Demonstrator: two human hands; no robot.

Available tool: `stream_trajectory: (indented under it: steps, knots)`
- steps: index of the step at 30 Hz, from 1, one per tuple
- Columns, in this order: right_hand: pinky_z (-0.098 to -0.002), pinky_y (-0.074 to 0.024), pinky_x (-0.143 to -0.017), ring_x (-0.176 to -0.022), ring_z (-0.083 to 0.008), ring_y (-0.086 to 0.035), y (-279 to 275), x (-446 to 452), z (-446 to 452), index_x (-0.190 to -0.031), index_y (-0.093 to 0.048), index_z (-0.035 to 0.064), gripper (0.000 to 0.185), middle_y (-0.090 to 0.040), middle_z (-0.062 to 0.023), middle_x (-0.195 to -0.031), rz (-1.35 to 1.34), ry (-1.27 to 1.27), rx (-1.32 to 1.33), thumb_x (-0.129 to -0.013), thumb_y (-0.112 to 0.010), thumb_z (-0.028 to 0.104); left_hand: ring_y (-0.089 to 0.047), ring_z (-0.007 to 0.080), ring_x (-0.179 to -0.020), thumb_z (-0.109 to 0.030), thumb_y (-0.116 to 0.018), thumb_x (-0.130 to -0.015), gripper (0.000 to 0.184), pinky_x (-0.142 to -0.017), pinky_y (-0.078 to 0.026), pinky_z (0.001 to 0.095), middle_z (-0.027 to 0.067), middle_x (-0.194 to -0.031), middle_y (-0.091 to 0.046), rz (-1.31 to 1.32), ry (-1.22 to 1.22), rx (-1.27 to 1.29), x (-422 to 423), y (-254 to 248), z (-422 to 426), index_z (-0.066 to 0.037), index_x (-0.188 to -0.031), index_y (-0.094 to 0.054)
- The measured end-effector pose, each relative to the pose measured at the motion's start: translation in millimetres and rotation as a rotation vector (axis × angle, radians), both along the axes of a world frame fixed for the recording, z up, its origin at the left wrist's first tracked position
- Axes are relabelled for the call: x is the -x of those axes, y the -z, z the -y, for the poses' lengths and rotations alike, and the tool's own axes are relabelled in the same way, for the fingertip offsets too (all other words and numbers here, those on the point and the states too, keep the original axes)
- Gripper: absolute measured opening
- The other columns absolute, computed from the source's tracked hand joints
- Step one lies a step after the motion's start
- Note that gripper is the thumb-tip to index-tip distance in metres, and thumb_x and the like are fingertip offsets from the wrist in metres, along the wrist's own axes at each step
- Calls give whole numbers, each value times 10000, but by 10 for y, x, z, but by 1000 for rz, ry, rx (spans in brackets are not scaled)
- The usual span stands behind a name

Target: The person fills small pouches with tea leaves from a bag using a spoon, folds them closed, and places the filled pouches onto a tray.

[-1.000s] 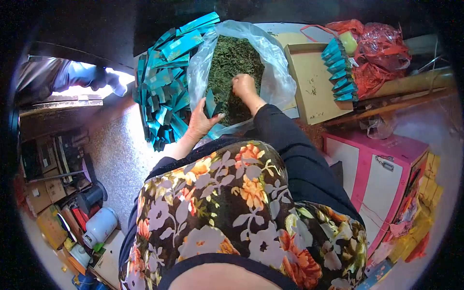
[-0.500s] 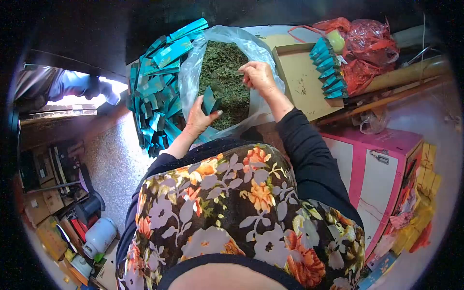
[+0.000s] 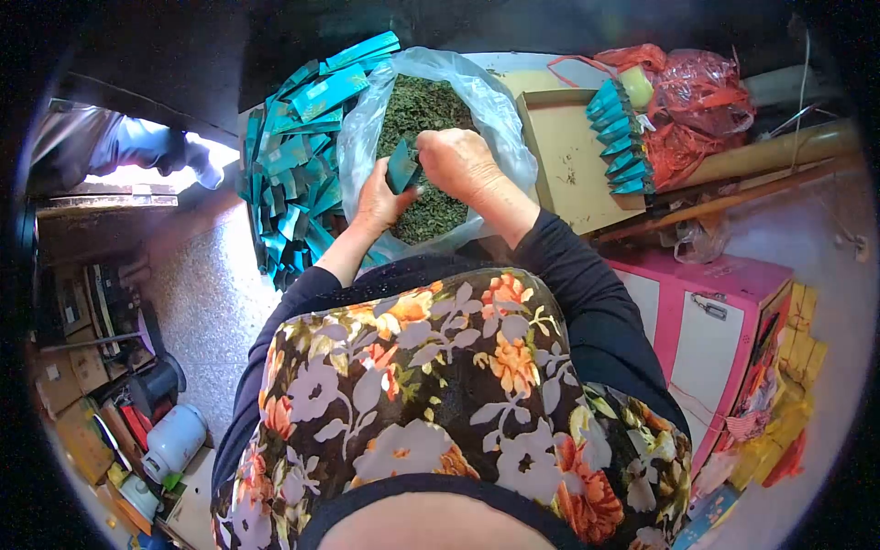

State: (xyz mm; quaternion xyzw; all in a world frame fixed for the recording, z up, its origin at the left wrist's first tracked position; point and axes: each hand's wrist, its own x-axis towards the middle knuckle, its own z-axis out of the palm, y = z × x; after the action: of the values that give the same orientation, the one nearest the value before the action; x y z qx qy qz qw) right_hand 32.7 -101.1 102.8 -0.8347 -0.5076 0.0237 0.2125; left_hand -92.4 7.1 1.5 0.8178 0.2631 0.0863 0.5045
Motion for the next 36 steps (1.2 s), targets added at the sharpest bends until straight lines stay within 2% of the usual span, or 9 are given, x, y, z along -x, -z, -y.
stream_trajectory:
  steps: [2, 4, 7, 8, 11, 21, 26, 33, 36]
  knots:
    - [-448, -505, -559, -621, -339, -635, -39, -22, 5, -704, -578, 76, 95, -610, -157, -620, 43, -56, -40, -775, -543, 129, -595, 255, -960, -238, -820, -631, 662, -845, -459, 347, 140, -1028, -611, -19, -14, -5, -4, -9, -12, -57, -1168, -478]
    - [-430, -501, -576, -640, -333, -628, -99, -64, 11, -798, -617, 92, 67, -624, -151, -671, 89, -26, -15, -800, -565, 135, -595, 253, -963, -233, -819, -630, 659, -847, -459, 348, 139, -1029, -611, -11, -30, -3, -3, 6, -13, -59, -1167, -478]
    - [-430, -490, -554, -615, -334, -618, -225, -63, 23, -791, -588, 84, 37, -613, -151, -657, 150, -9, -22, -793, -562, 110, -595, 252, -965, -230, -818, -626, 656, -852, -458, 346, 138, -1030, -610, -1, -61, 10, -16, 100, -1, -60, -1162, -482]
    - [-434, -483, -543, -596, -334, -610, -204, -55, 22, -778, -570, 83, 25, -600, -148, -639, 159, -41, -103, -792, -565, 103, -595, 251, -962, -237, -817, -624, 654, -850, -457, 346, 137, -1026, -610, 36, -53, 0, -22, 156, -3, -60, -1159, -485]
    - [-412, -476, -521, -568, -310, -603, -144, 61, 26, -714, -483, 83, 105, -560, -116, -581, 185, -102, -84, -776, -568, 83, -595, 250, -946, -232, -815, -623, 640, -844, -460, 348, 127, -1008, -608, 46, -49, -13, -40, 118, 5, -61, -1148, -492]
    - [-403, -468, -501, -559, -289, -597, -235, 70, 36, -702, -451, 92, 137, -547, -93, -580, 277, -110, -90, -758, -574, 72, -592, 238, -930, -187, -811, -624, 620, -829, -468, 342, 108, -1009, -604, 116, -55, 1, -46, 91, 9, -61, -1142, -495]
    - [-411, -465, -499, -551, -292, -594, -217, 124, 23, -709, -460, 86, 116, -532, -98, -555, 226, -117, -99, -760, -563, 64, -591, 271, -936, -195, -808, -637, 606, -821, -467, 354, 134, -1021, -595, 121, -49, -21, -39, 24, 1, -67, -1139, -494]
    - [-415, -462, -510, -570, -304, -589, -227, 137, 41, -699, -454, 89, 131, -536, -104, -583, 180, -198, -102, -768, -562, 63, -591, 267, -951, -204, -802, -645, 602, -827, -465, 356, 117, -1037, -597, 131, -46, -32, -60, 2, -1, -84, -1146, -490]
    - [-414, -465, -528, -600, -322, -601, -278, 37, 76, -778, -537, 87, 31, -575, -127, -631, 189, -73, -140, -790, -559, 69, -589, 245, -935, -201, -811, -646, 609, -821, -465, 349, 106, -1022, -599, 135, -46, -3, -31, 36, -5, -87, -1149, -487]
